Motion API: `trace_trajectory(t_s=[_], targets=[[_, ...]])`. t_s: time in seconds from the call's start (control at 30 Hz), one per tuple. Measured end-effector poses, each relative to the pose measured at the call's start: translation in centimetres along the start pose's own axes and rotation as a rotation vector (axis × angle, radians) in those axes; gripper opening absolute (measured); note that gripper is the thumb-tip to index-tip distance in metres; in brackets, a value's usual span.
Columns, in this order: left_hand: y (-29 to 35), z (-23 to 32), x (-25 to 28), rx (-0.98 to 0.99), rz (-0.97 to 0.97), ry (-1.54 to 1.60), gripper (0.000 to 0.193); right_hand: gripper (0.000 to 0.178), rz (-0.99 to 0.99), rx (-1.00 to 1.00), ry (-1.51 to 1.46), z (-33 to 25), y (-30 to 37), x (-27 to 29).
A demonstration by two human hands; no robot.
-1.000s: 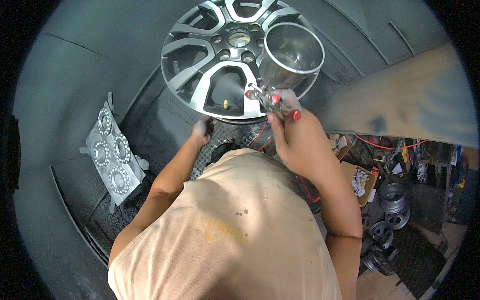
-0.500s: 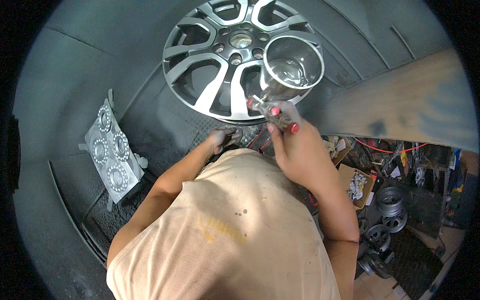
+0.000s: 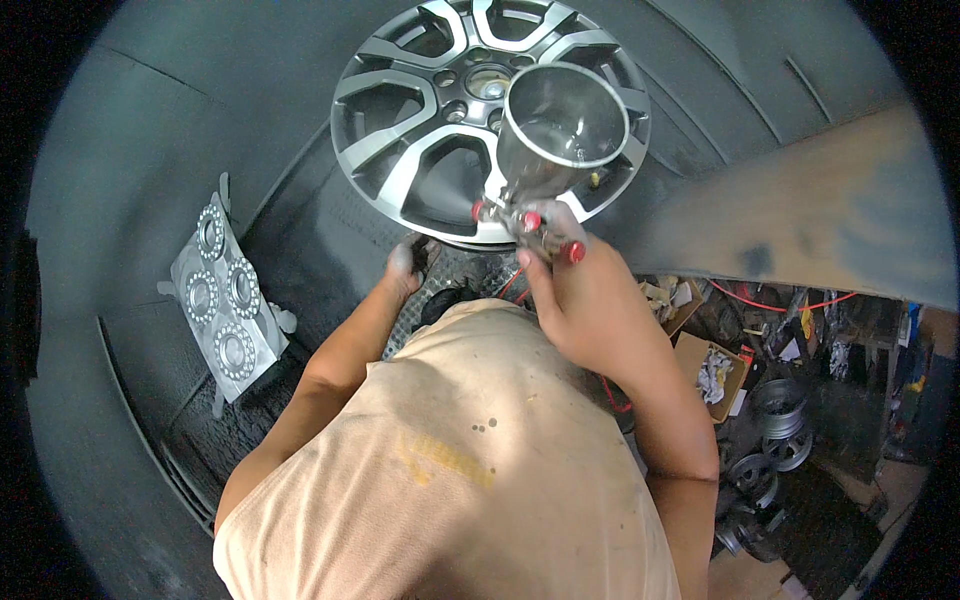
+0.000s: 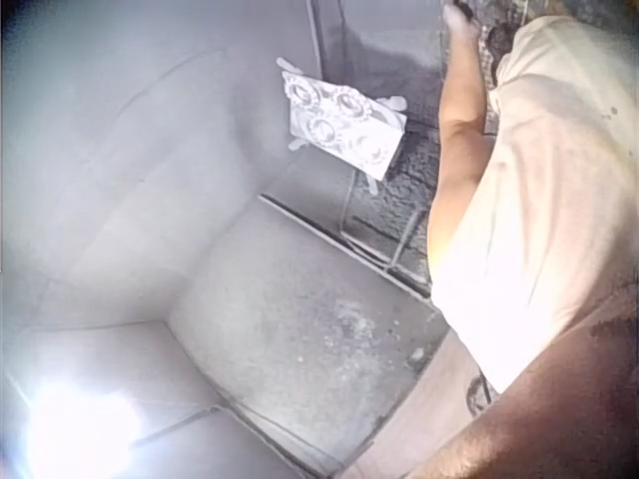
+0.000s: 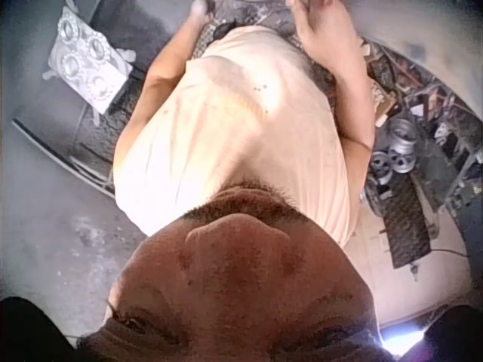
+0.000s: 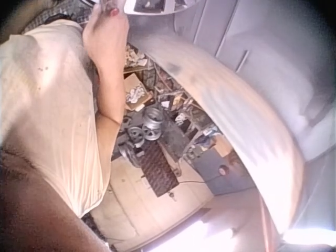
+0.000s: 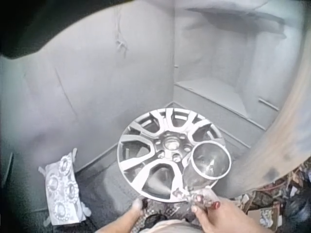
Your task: Painting a car wheel using a spray gun.
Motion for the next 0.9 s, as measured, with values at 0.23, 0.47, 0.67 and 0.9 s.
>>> trace_trajectory(t_s=[0.23, 0.47, 0.67, 0.9], targets=[[1.2, -3.9, -2.3, 0.123, -0.018, -0.025, 0.016, 0.027, -0.256, 0.063, -0.026, -0.3, 0.6, -2.3], [10.1, -4.1, -5.8, 0.134, -0.569, -1.484, 0.036, 0.022, 0.205, -0.009, -0.086, 2.7, -0.6, 3.8], [7.2, -5.0, -2.1, 0.169, -0.665, -1.421, 0.043, 0.02, 0.29, -0.102, -0.065, 1.8, -0.8, 8.5], [1.6, -3.7, 3.6, 0.232, -0.494, -1.659, 0.062, 0.019, 0.187, -0.136, -0.131, 1.7, -2.2, 6.8]])
Point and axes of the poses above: each hand's wrist, its own y-axis away from the middle knuckle, its own x-axis out of the back of the hand, z = x × y, the point moved 8 cm from there along -y, towards the middle knuckle, and after that the axes turned 2 degrees about x, right-handed, at the moved point
